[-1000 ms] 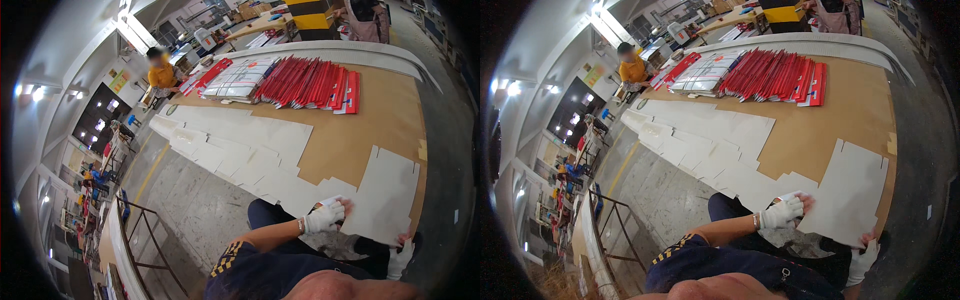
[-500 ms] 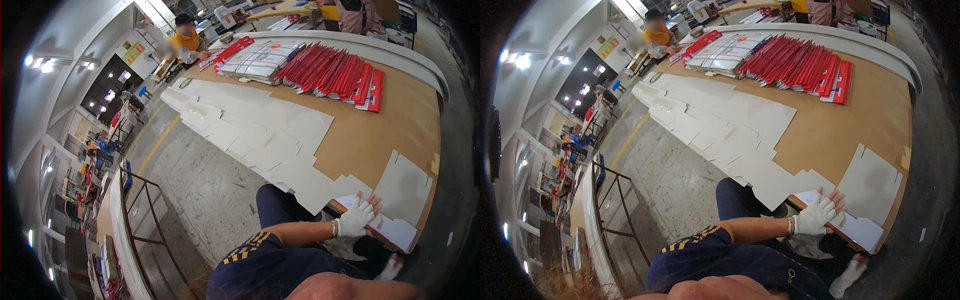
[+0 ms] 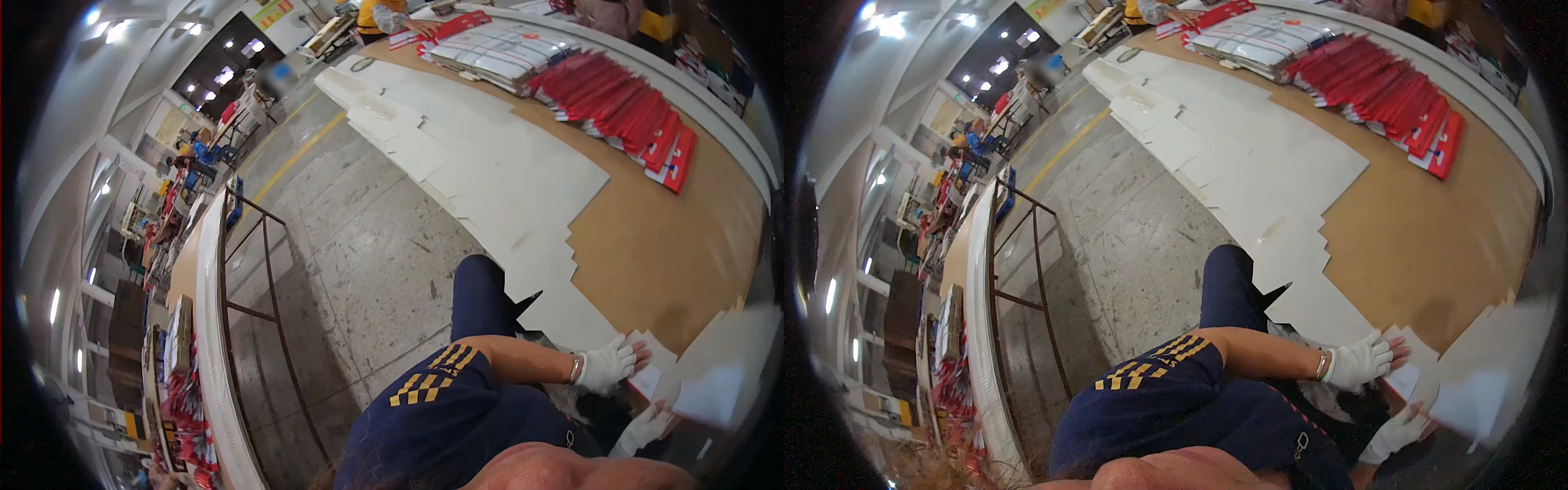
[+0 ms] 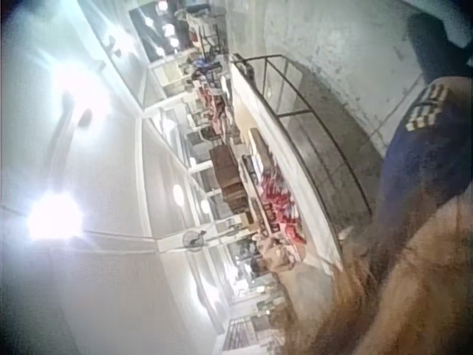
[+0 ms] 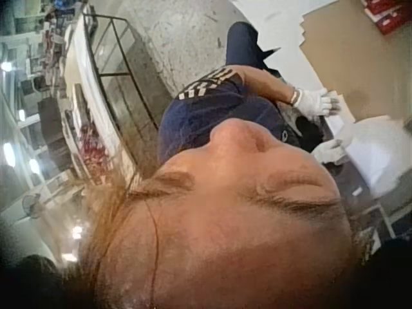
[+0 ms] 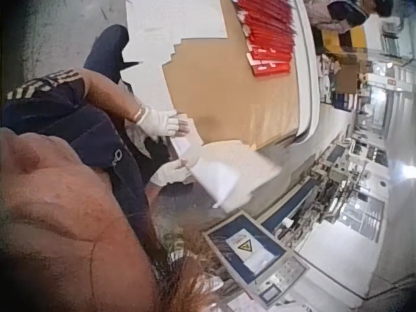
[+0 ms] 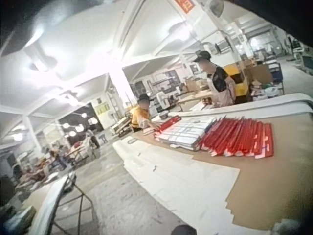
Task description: Manually folding cardboard sheets into specific shapes and stacking them on a table.
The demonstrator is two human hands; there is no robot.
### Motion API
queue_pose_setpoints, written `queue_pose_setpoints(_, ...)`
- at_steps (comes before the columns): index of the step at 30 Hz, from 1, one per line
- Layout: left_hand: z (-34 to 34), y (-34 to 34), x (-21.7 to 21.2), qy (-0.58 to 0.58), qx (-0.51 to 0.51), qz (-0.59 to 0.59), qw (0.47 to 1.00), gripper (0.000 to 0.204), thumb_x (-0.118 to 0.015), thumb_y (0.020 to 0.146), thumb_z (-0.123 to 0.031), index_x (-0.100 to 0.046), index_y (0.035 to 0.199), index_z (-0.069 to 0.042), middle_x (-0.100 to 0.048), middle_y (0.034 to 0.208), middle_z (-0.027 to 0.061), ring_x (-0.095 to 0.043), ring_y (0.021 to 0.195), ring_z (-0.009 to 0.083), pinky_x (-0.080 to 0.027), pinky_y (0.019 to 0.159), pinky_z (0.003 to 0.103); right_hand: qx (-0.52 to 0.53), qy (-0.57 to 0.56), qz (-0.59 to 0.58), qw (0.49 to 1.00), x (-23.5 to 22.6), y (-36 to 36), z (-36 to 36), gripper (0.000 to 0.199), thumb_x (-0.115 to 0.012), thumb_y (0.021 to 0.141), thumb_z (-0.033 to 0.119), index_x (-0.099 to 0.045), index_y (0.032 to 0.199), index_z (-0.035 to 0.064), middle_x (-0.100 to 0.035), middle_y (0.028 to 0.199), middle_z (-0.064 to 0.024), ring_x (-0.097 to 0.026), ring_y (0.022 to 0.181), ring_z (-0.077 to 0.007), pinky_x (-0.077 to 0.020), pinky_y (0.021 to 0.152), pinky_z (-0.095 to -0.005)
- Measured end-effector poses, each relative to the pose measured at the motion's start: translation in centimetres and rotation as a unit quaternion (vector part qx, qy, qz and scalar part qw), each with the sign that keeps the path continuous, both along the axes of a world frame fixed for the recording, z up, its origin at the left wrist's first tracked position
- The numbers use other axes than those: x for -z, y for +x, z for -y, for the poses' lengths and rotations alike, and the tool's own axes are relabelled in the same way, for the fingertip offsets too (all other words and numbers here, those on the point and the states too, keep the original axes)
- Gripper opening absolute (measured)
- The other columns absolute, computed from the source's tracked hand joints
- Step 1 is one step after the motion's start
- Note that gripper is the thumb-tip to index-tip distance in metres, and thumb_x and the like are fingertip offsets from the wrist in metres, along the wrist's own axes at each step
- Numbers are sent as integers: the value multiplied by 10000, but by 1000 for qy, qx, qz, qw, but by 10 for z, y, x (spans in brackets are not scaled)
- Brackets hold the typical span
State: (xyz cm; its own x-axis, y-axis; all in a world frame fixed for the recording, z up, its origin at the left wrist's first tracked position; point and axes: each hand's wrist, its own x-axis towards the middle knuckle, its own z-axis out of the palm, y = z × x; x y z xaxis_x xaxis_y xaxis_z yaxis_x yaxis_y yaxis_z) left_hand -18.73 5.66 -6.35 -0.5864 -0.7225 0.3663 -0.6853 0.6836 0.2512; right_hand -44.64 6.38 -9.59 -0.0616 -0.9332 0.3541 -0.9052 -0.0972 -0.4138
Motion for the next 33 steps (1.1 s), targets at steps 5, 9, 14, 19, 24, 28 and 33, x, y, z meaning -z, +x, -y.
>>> queue_pose_setpoints(5,8,30,-72,202,39,54,977,780,-638,712,-434,-469,1314,34,-459,1384,175,-346,1356,332,-263,1088,543,-278,-66,-99,953,-57,70,44,543,-465,831,-27,-435,1373,-20,-431,1420,-206,-385,1322,-394,-275,1116,-484)
queue_pose_setpoints(9,-31,86,-15,-39,-30,125,991,810,-662,689,-390,-440,1347,27,-413,1426,186,-384,1329,324,-247,1114,506,-261,-47,-134,955,-45,44,53,556,-420,829,-47,-453,1380,14,-404,1458,-163,-366,1351,-336,-288,1110,-415)
queue_pose_setpoints(14,-40,154,-34,38,-64,119,990,379,-495,853,-188,-549,1182,-7,-519,1316,151,-462,1268,302,-364,1071,410,-231,17,-132,964,-38,20,38,563,-403,849,-59,-418,1406,18,-401,1460,-158,-346,1372,-313,-273,1127,-404)
queue_pose_setpoints(19,-22,175,-47,184,31,-90,978,227,-705,738,-123,-613,927,-39,-555,1057,136,-525,1021,335,-460,892,419,-227,40,-102,968,-26,8,33,535,-417,887,-32,-405,1417,37,-391,1475,-122,-359,1364,-299,-263,1140,-425)
queue_pose_setpoints(24,2,194,-33,182,109,-166,963,302,-691,690,-43,-609,978,-1,-553,1098,153,-514,1085,352,-452,920,412,-209,44,-54,975,-25,14,35,511,-449,850,-33,-474,1357,23,-457,1416,-142,-402,1330,-315,-306,1120,-419)
queue_pose_setpoints(28,20,194,-34,210,44,-218,952,153,-689,755,-30,-675,906,-11,-631,912,124,-624,900,286,-515,786,367,-230,36,-41,972,-46,26,41,568,-429,799,-72,-471,1356,31,-478,1379,-160,-414,1314,-331,-312,1112,-403)
queue_pose_setpoints(33,34,155,-25,239,-135,-322,906,168,-683,728,-45,-701,895,-48,-598,866,118,-605,812,276,-506,689,373,-186,14,93,978,-46,21,29,644,-452,756,-81,-427,1390,26,-440,1412,-185,-419,1305,-377,-299,1115,-413)
